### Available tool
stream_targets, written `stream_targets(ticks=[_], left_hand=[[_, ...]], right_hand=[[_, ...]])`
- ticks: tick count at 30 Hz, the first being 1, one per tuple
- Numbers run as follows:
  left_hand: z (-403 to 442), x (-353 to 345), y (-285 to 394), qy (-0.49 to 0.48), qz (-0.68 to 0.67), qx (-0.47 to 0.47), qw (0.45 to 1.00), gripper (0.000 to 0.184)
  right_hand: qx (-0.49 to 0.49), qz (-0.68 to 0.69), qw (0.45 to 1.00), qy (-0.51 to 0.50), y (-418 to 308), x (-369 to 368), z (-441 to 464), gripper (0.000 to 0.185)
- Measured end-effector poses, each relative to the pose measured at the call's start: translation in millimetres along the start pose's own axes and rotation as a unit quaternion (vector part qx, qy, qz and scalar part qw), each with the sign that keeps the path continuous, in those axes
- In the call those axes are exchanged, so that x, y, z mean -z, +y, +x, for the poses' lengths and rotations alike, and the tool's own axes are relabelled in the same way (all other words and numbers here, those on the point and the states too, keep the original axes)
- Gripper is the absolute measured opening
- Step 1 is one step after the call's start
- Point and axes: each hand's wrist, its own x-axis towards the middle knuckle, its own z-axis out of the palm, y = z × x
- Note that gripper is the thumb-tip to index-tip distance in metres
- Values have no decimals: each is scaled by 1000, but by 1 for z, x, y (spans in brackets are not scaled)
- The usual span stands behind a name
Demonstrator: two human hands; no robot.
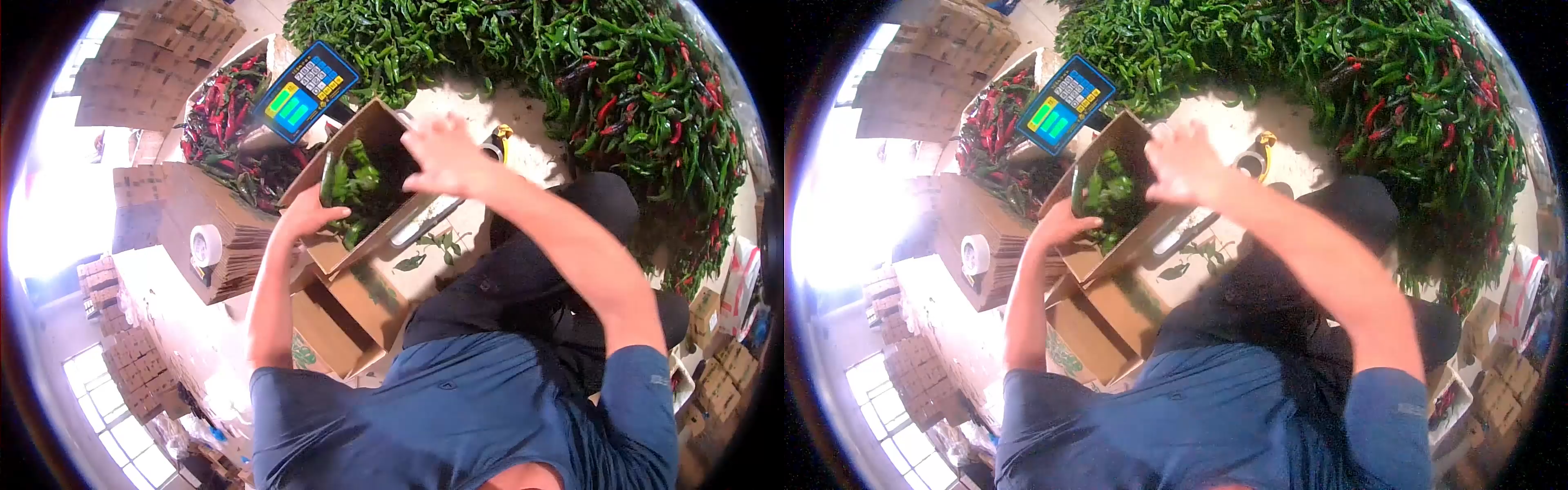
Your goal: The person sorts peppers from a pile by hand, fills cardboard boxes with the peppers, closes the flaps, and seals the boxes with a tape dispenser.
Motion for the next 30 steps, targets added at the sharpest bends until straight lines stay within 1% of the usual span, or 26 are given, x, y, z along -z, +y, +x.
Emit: stream_targets(ticks=[1, 2, 3, 4, 5, 6, 7, 8, 9, 10, 11, 12, 13, 14, 15, 16, 17, 19, 21, 22, 25, 26, 28, 29, 30], left_hand=[[1, -8, -16, -13, 52, 61, 997, 63], [-2, -12, -26, 13, 29, 49, 998, 64], [-2, -11, -25, 15, -1, 42, 999, 64], [5, -13, -26, 13, 0, 45, 999, 63], [14, -13, -28, 12, 3, 46, 999, 62], [25, -16, -38, 30, 9, 17, 999, 61], [32, -12, -29, 25, 5, 5, 1000, 61], [36, -4, -16, 22, 2, -4, 1000, 61], [40, 4, -8, 21, 0, -12, 1000, 60], [50, 10, -19, 45, 74, -38, 996, 57], [51, 18, -10, 0, 53, 0, 999, 54], [50, 26, 7, -46, 31, 39, 998, 52], [49, 31, 21, -92, 9, 77, 993, 49], [47, 31, 31, -113, 42, 69, 990, 47], [48, 30, 29, -125, 36, 59, 990, 46], [50, 26, 24, -136, 29, 49, 989, 46], [50, 25, 21, -148, 22, 39, 988, 45], [46, 21, 24, -161, 25, 57, 985, 42], [37, 15, 25, -162, 16, 76, 984, 40], [35, 14, 20, -166, -8, 62, 984, 37], [27, 11, 25, -173, -42, 114, 977, 36], [32, 9, 20, -193, -6, 123, 973, 37], [31, 3, 13, -180, -8, 72, 981, 38], [32, 0, 11, -174, -8, 46, 984, 39], [29, 0, 19, -169, -29, 64, 983, 38]], right_hand=[[-43, 49, 998, 6, 9, 33, -13, 70], [-27, 149, 988, 35, 32, 61, -31, 63], [-50, 243, 963, 106, 64, 61, -54, 60], [-66, 291, 947, 116, 84, 85, -78, 59], [-139, 287, 941, 116, 103, 104, -106, 55], [-184, 256, 939, 141, 128, 115, -134, 57], [-207, 274, 923, 172, 171, 109, -164, 58], [-251, 282, 901, 214, 192, 107, -196, 55], [-298, 218, 906, 205, 228, 98, -233, 52], [-315, 211, 899, 217, 261, 81, -276, 50], [-352, 188, 892, 213, 268, 74, -309, 51], [-372, 160, 889, 214, 299, 47, -351, 50], [-420, 196, 865, 194, 299, 35, -377, 50], [-437, 156, 868, 175, 310, 14, -407, 50], [-450, 117, 876, 130, 321, -4, -434, 50], [-496, 203, 836, 121, 325, -23, -453, 48], [-513, 238, 818, 103, 321, -28, -460, 47], [-499, 356, 782, 114, 324, -40, -476, 48], [-500, 319, 794, 130, 324, -41, -480, 47], [-501, 299, 800, 139, 320, -38, -477, 47], [-504, 290, 804, 123, 313, -32, -471, 45], [-504, 284, 807, 119, 310, -31, -469, 45], [-506, 273, 810, 112, 304, -30, -468, 45], [-506, 292, 804, 114, 303, -30, -469, 45], [-506, 311, 796, 118, 302, -30, -471, 45]])
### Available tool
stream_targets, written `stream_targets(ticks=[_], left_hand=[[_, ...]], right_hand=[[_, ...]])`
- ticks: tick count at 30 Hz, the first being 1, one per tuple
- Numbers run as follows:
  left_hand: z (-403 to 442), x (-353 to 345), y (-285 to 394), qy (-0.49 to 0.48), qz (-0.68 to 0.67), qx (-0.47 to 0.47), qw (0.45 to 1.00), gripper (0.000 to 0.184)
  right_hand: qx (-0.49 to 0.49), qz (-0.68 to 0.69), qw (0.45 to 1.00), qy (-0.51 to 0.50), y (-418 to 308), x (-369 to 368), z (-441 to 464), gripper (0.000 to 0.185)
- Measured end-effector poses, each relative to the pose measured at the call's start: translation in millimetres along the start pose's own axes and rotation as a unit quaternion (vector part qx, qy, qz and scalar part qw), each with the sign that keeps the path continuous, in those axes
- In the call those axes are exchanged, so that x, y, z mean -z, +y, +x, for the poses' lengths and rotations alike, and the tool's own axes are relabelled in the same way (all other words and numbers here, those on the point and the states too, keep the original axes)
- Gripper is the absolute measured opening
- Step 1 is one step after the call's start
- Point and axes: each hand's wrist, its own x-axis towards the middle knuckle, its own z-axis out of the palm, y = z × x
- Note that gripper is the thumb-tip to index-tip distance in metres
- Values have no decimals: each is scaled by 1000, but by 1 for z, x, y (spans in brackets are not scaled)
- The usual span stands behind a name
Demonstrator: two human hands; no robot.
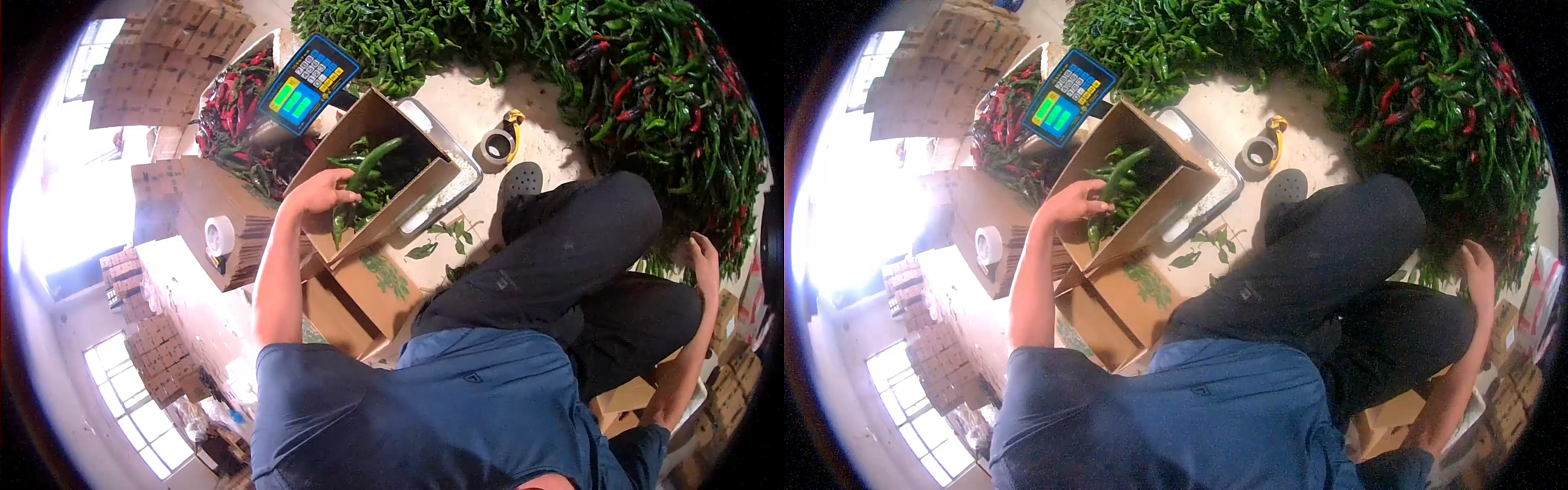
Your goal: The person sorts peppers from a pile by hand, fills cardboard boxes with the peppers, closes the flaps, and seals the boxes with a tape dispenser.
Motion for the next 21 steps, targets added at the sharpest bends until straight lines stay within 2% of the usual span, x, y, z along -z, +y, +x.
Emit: stream_targets(ticks=[2, 5, 8, 11, 14, 17, 18, 19, 21], left_hand=[[-11, -2, 21, 10, -47, 28, 998, 38], [-9, 6, 11, -12, -37, 9, 999, 36], [0, 9, -20, -37, -103, -45, 993, 35], [-10, 7, 4, -26, -96, -12, 995, 32], [0, 7, -14, -55, -109, -28, 992, 30], [2, 5, -6, -69, -47, 8, 996, 30], [0, 1, 6, -59, -44, 28, 997, 30], [2, 0, 5, -60, -50, 21, 997, 30], [7, -1, 0, -63, -61, 7, 996, 30]], right_hand=[[-12, 23, 1000, -12, 7, 1, 0, 46], [-23, 7, 1000, -13, 17, 4, 3, 47], [-13, -36, 999, 12, 27, 5, 2, 47], [-30, -11, 1000, 1, 31, 7, 2, 47], [-39, 17, 999, 1, 30, 6, 0, 47], [-20, -68, 997, 18, 19, 7, -4, 46], [7, -42, 999, 30, 23, 5, -2, 46], [-22, 30, 999, 15, 26, 6, -3, 46], [-23, -24, 999, 34, 31, 8, -1, 46]])
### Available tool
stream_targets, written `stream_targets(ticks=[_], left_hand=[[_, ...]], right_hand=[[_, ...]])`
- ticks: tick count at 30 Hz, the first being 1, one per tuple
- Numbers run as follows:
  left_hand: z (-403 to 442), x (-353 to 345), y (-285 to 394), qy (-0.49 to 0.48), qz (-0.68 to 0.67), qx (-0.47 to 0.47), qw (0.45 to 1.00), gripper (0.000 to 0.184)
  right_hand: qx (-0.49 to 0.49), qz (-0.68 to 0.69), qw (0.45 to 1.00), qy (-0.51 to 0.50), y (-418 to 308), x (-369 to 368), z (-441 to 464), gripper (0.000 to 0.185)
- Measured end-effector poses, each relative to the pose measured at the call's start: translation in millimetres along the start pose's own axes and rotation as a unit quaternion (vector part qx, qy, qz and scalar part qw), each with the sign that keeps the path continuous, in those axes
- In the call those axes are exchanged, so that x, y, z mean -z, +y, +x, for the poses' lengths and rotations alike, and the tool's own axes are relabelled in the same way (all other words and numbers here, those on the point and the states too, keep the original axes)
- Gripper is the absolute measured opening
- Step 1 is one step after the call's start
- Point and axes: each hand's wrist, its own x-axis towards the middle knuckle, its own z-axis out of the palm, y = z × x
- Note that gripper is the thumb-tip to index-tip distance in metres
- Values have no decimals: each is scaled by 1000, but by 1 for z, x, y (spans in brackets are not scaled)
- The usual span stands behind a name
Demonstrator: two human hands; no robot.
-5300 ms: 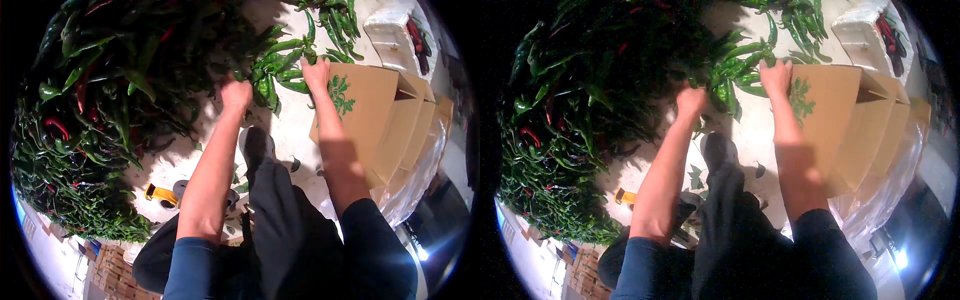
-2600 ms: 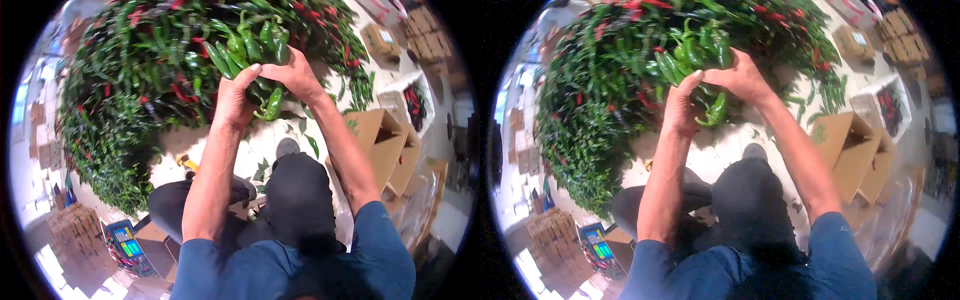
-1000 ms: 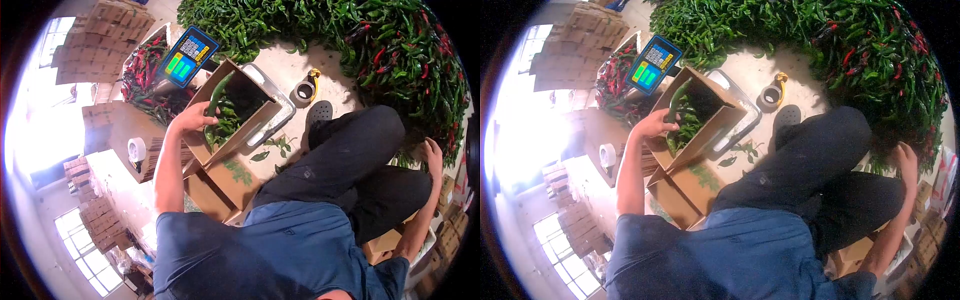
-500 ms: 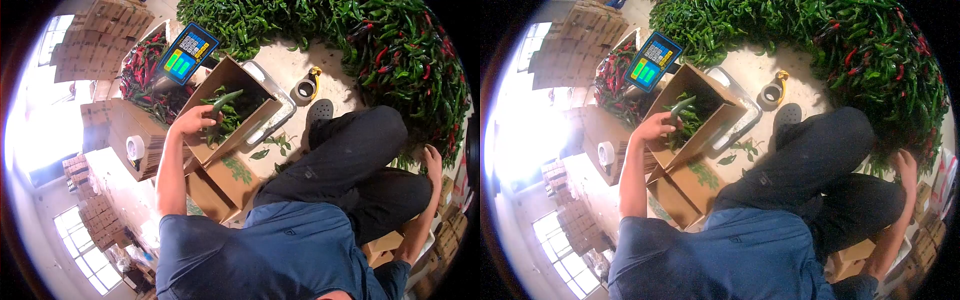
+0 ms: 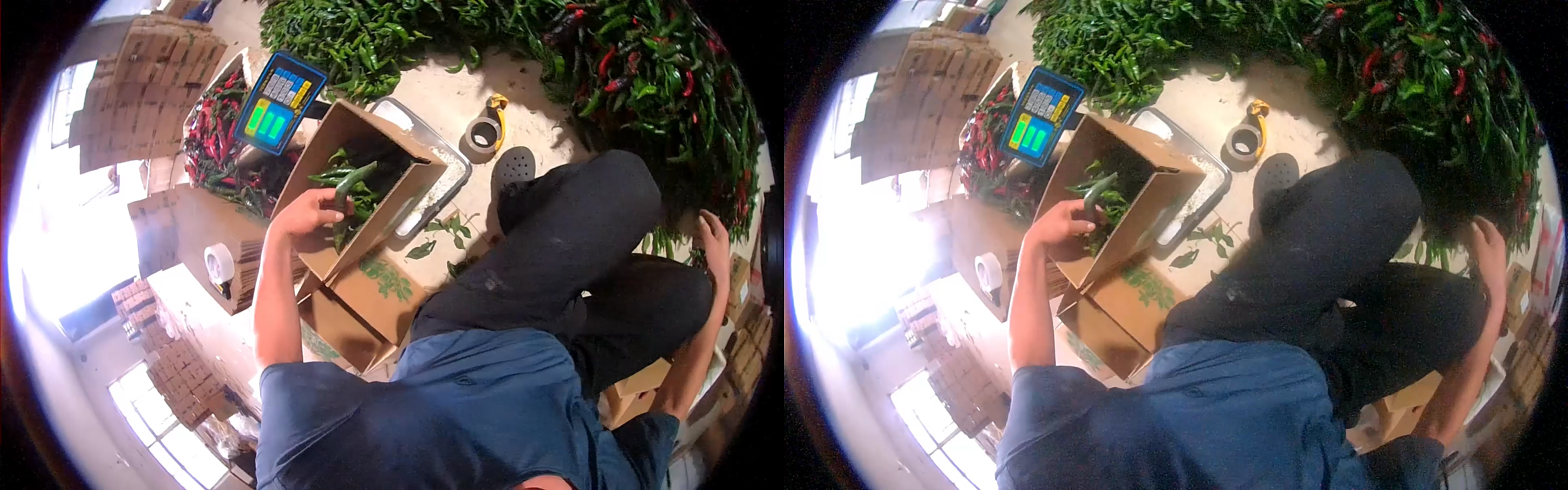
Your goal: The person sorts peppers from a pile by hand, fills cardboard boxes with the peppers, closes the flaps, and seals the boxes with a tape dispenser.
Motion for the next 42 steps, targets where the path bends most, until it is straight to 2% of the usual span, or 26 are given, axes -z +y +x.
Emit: stream_targets(ticks=[2, 3, 4, 5, 6, 8, 9, 11, 12, 13, 14, 15, 18, 22, 23, 25, 26, 27, 28, 29, 31, 32, 34, 36, 38, 42], left_hand=[[1, -4, 2, 7, 23, 1, 1000, 29], [1, -8, 5, 29, 58, 15, 998, 24], [-9, -24, 46, 79, 100, 98, 987, 22], [7, -6, -1, 43, 182, 30, 982, 24], [6, -15, 19, 48, 184, 40, 981, 35], [5, -23, 36, 95, 172, 89, 976, 54], [9, -22, 55, 84, 240, 49, 966, 51], [1, -21, 74, 159, 141, 99, 972, 44], [3, -18, 91, 172, 215, -15, 961, 40], [1, -16, 110, 220, 141, 37, 964, 37], [5, -7, 129, 219, 181, -18, 959, 35], [5, -5, 160, 247, 177, -13, 953, 34], [33, -54, 270, 233, 264, -173, 920, 32], [111, -145, 372, 74, 318, -173, 929, 28], [139, -174, 388, 29, 357, -183, 916, 27], [194, -249, 419, -93, 489, -265, 826, 26], [219, -287, 431, -139, 540, -213, 802, 28], [244, -324, 427, -186, 519, -273, 789, 31], [270, -357, 424, -247, 516, -253, 780, 30], [310, -383, 407, -307, 548, -311, 713, 32], [354, -460, 381, -335, 608, -303, 653, 42], [385, -492, 346, -333, 595, -362, 635, 44], [408, -566, 314, -340, 570, -391, 637, 51], [412, -629, 282, -274, 589, -410, 640, 55], [412, -660, 260, -255, 589, -418, 643, 55], [401, -651, 205, -229, 580, -431, 653, 64]], right_hand=[[44, -30, 998, 24, 2, 0, 0, 47], [-7, 84, 996, -9, 7, -3, 1, 47], [-1, 123, 992, -7, 33, -12, 13, 48], [-27, 142, 989, 27, 17, -23, -2, 48], [-87, 156, 984, 17, 22, -33, -6, 48], [32, -44, 991, 122, 105, -87, -9, 45], [-14, 160, 982, 98, 179, -141, -5, 42], [-107, 588, 792, 127, 323, -244, 1, 38], [-152, 383, 895, 168, 272, -240, -26, 43], [-218, 161, 944, 190, 212, -232, -55, 50], [-284, 67, 948, 127, 199, -231, -65, 55], [-307, 98, 933, 162, 192, -245, -79, 55], [-364, 138, 890, 237, 201, -295, -97, 52], [-300, 98, 906, 282, 213, -322, -100, 42], [-300, 89, 917, 246, 201, -310, -94, 37], [-299, 56, 938, 168, 195, -313, -76, 33], [-297, 37, 945, 129, 196, -314, -69, 31], [-304, 6, 946, 111, 197, -321, -60, 25], [-309, 29, 945, 109, 197, -326, -60, 25], [-330, 85, 933, 119, 198, -327, -59, 27], [-387, 181, 889, 162, 196, -325, -57, 30], [-422, 219, 857, 198, 195, -318, -54, 32], [-449, 257, 808, 280, 201, -300, -47, 36], [-441, 255, 771, 384, 212, -278, -36, 40], [-440, 193, 742, 467, 242, -257, -21, 42], [-569, 89, 735, 358, 302, -206, 10, 52]])
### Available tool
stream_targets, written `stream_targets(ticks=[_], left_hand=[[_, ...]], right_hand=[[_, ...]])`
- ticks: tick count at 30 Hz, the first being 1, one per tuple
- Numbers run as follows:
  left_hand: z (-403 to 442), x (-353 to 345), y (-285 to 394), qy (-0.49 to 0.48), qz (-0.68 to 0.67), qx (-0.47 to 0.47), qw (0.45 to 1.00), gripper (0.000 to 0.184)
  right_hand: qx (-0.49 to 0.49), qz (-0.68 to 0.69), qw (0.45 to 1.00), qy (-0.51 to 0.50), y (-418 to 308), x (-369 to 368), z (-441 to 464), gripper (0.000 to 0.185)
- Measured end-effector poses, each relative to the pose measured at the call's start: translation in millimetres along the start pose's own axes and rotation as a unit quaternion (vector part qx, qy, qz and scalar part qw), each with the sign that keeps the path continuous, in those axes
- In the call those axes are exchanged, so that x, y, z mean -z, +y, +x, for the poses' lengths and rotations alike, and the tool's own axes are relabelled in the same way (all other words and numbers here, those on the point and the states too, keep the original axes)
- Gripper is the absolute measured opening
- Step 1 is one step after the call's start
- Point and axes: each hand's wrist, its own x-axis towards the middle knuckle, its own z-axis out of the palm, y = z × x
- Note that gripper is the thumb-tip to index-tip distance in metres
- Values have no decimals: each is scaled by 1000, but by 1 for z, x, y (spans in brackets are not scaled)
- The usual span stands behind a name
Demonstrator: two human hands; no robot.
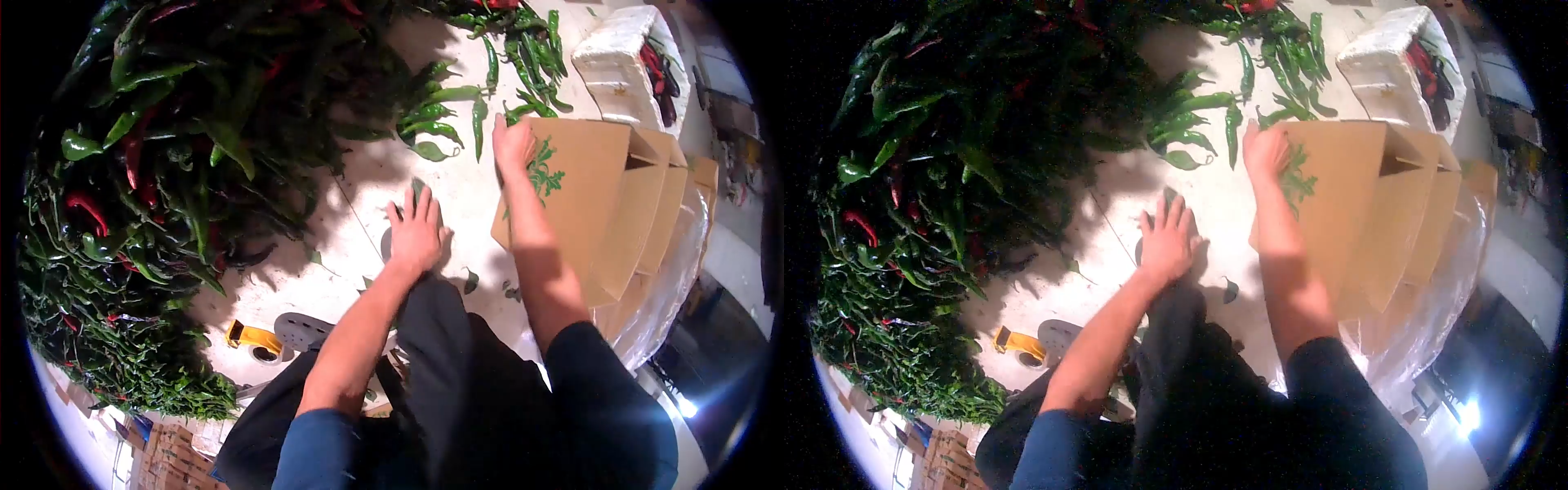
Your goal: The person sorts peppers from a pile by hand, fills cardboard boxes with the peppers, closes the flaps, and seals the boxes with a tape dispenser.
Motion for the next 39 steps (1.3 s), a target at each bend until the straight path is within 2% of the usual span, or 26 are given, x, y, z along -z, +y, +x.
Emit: stream_targets(ticks=[2, 4, 5, 7, 9, 10, 12, 13, 15, 16, 18, 19, 22, 23, 26, 27, 29, 30, 33, 34, 35, 36, 38, 39], left_hand=[[-15, 0, -5, -40, -42, -27, 998, 55], [-17, 12, -9, -88, -142, -3, 986, 46], [-17, 19, -9, -48, -174, 17, 984, 43], [-4, 33, -14, 45, -232, 53, 970, 38], [17, 45, -27, 173, -183, 68, 965, 41], [29, 53, -33, 243, -141, 77, 957, 43], [56, 100, -33, 101, -132, 224, 960, 54], [70, 99, -39, 175, -120, 199, 957, 57], [92, 97, -51, 323, -93, 146, 931, 63], [97, 105, -53, 309, -69, 124, 940, 64], [106, 127, -55, 282, -22, 84, 955, 64], [112, 133, -56, 218, 4, 82, 972, 69], [128, 120, -63, 162, 200, 61, 964, 74], [135, 116, -67, 141, 211, 58, 965, 77], [151, 121, -62, 119, 200, 78, 969, 77], [152, 128, -53, 108, 193, 66, 973, 73], [157, 147, -30, 90, 179, 44, 979, 66], [161, 145, -22, 148, 172, 21, 974, 69], [182, 146, -17, 130, 94, 56, 985, 69], [195, 150, -22, 72, 65, 79, 992, 68], [208, 155, -29, 12, 35, 103, 994, 67], [214, 157, -34, -47, 5, 126, 991, 66], [216, 151, -42, -18, 82, 75, 994, 58], [215, 148, -45, 2, 113, 50, 992, 58]], right_hand=[[-24, -56, 998, -15, -14, -11, 21, 51], [-13, -52, 998, -16, -6, -28, 44, 46], [-10, -51, 999, -15, 6, -35, 50, 43], [-42, 56, 998, -2, 25, -50, 57, 33], [-73, 177, 981, -6, 28, -44, 41, 24], [-64, 187, 980, -31, 24, -40, 31, 28], [-54, 204, 974, -78, 25, -36, 13, 42], [-58, 233, 969, -52, 20, -39, 1, 39], [-80, 180, 975, -106, 1, -30, -15, 33], [-74, 177, 970, -149, -12, -18, -22, 31], [45, 149, 984, -89, -29, -12, -39, 34], [104, 132, 984, -59, -33, -12, -41, 36], [157, 124, 978, -56, -31, -31, -37, 52], [140, 126, 980, -64, -30, -37, -37, 64], [148, 144, 978, 22, -48, -35, -44, 74], [111, 146, 983, -27, -54, -28, -44, 86], [91, 129, 987, -39, -55, -30, -41, 86], [81, 120, 988, -46, -53, -34, -40, 86], [70, 88, 992, -63, -49, -43, -33, 83], [68, 87, 992, -67, -49, -43, -32, 81], [125, 127, 984, -23, -43, -55, -29, 82], [123, 138, 981, -53, -44, -51, -27, 81], [121, 159, 973, -114, -52, -36, -23, 79], [121, 136, 973, -143, -52, -35, -20, 86]])
